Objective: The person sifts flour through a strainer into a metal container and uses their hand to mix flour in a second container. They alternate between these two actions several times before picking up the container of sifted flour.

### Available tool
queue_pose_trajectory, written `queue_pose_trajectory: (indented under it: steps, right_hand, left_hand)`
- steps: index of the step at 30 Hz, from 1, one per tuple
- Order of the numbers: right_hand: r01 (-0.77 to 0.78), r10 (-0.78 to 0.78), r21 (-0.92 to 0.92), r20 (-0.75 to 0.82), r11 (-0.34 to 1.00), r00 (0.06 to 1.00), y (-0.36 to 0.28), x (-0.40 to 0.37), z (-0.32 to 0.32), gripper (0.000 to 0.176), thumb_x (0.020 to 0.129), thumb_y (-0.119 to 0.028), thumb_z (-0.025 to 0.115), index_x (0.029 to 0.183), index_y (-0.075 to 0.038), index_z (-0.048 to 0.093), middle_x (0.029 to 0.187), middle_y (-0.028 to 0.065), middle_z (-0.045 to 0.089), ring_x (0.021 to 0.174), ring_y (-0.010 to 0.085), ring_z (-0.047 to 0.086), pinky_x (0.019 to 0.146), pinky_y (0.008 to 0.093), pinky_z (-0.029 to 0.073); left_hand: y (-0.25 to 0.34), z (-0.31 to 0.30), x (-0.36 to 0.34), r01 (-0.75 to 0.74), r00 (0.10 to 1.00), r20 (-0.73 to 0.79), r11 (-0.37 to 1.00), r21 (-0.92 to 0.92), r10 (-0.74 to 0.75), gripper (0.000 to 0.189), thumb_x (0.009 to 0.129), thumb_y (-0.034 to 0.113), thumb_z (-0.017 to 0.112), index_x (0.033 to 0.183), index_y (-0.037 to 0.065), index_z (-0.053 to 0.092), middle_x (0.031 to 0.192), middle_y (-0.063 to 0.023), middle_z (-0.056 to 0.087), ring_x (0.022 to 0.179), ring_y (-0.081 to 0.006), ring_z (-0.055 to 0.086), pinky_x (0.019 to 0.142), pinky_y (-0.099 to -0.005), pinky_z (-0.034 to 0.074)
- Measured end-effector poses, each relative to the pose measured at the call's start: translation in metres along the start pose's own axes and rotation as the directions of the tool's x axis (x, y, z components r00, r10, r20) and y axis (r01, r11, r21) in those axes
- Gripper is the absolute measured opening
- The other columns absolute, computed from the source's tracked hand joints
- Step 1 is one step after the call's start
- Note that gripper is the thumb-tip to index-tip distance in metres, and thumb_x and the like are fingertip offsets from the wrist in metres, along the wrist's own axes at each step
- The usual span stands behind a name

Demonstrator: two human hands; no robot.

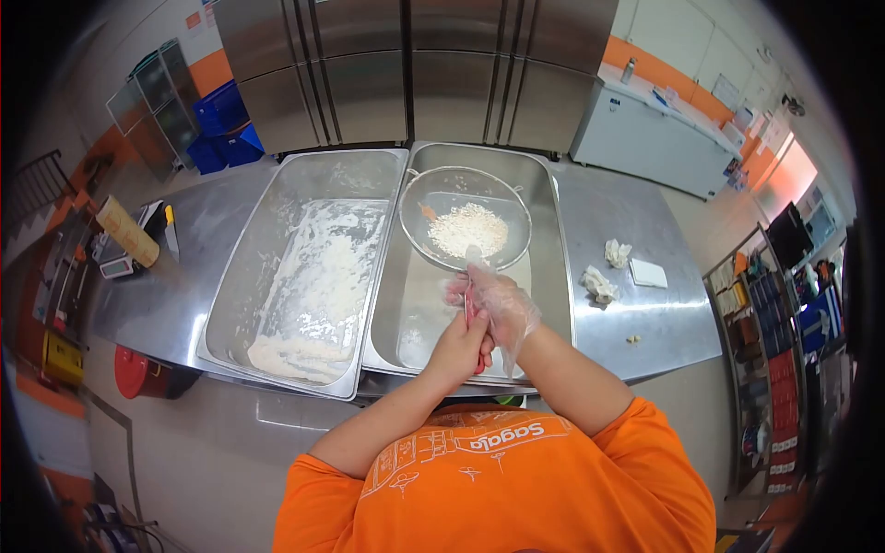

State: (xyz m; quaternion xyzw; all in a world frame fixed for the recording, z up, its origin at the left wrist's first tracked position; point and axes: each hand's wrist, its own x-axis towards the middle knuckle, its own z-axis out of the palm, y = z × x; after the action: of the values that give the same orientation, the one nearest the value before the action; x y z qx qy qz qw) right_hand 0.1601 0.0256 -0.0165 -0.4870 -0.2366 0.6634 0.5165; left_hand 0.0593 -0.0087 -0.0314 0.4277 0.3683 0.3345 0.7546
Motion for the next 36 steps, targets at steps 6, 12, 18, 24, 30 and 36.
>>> queue_pose_trajectory:
  steps: [6,12,18,24,30,36]
  right_hand:
    - [0.144,-0.151,-0.167,-0.032,0.975,0.988,0.004,0.02,-0.031,0.017,0.085,-0.022,0.044,0.076,-0.007,0.044,0.057,-0.0007,0.041,0.045,0.0091,0.039,0.04,0.0213,0.031]
    - [-0.065,0.041,-0.218,-0.112,0.974,0.993,-0.017,-0.002,-0.036,0.017,0.084,-0.023,0.042,0.073,-0.009,0.043,0.051,-0.0022,0.038,0.038,0.0085,0.034,0.036,0.0229,0.029]
    - [-0.052,0.036,-0.081,-0.184,0.995,0.982,-0.013,-0.009,-0.02,0.02,0.083,-0.027,0.043,0.07,-0.012,0.041,0.048,-0.0034,0.036,0.036,0.0081,0.032,0.036,0.0228,0.028]
    - [-0.013,-0.008,-0.096,-0.214,0.995,0.977,-0.018,-0.012,0.005,0.022,0.085,-0.028,0.044,0.068,-0.014,0.042,0.046,-0.0053,0.035,0.035,0.0066,0.03,0.036,0.0205,0.027]
    - [0.006,-0.029,-0.096,-0.239,0.995,0.971,-0.011,-0.006,0.026,0.023,0.086,-0.031,0.046,0.071,-0.014,0.043,0.046,-0.0067,0.036,0.032,0.0049,0.03,0.032,0.0201,0.027]
    - [0.001,-0.011,-0.04,-0.247,0.999,0.969,-0.002,-0.003,0.036,0.024,0.087,-0.03,0.042,0.068,-0.014,0.042,0.046,-0.0053,0.036,0.033,0.0065,0.03,0.033,0.0209,0.026]
  left_hand:
    - [0.015,-0.036,-0.036,0.042,0.983,0.171,0.985,0.17,-0.072,0.034,0.089,0.027,0.039,0.112,0.002,0.042,0.1,-0.0117,0.053,0.089,-0.0167,0.052,0.072,-0.0272,0.046]
    - [0.04,-0.142,-0.138,-0.192,0.98,-0.035,0.975,0.107,0.197,0.034,0.087,0.024,0.043,0.112,0.0,0.044,0.098,-0.0122,0.055,0.083,-0.0167,0.056,0.073,-0.0287,0.047]
    - [0.026,-0.226,-0.218,-0.357,0.73,-0.594,0.93,0.09,0.338,0.036,0.087,0.029,0.045,0.11,0.001,0.044,0.095,-0.0095,0.055,0.078,-0.012,0.054,0.068,-0.0259,0.045]
    - [0.032,-0.263,-0.253,-0.394,0.612,-0.719,0.915,0.086,0.331,0.036,0.087,0.029,0.044,0.111,0.002,0.043,0.095,-0.0065,0.053,0.078,-0.0098,0.052,0.068,-0.0227,0.042]
    - [0.049,-0.292,-0.258,-0.38,0.589,-0.723,0.913,0.148,0.362,0.036,0.088,0.029,0.042,0.111,0.003,0.043,0.095,-0.0059,0.053,0.078,-0.0087,0.051,0.068,-0.0213,0.04]
    - [0.055,-0.316,-0.258,-0.367,0.565,-0.731,0.91,0.192,0.382,0.036,0.088,0.03,0.042,0.111,0.003,0.044,0.096,-0.0052,0.053,0.077,-0.0082,0.051,0.068,-0.0211,0.04]
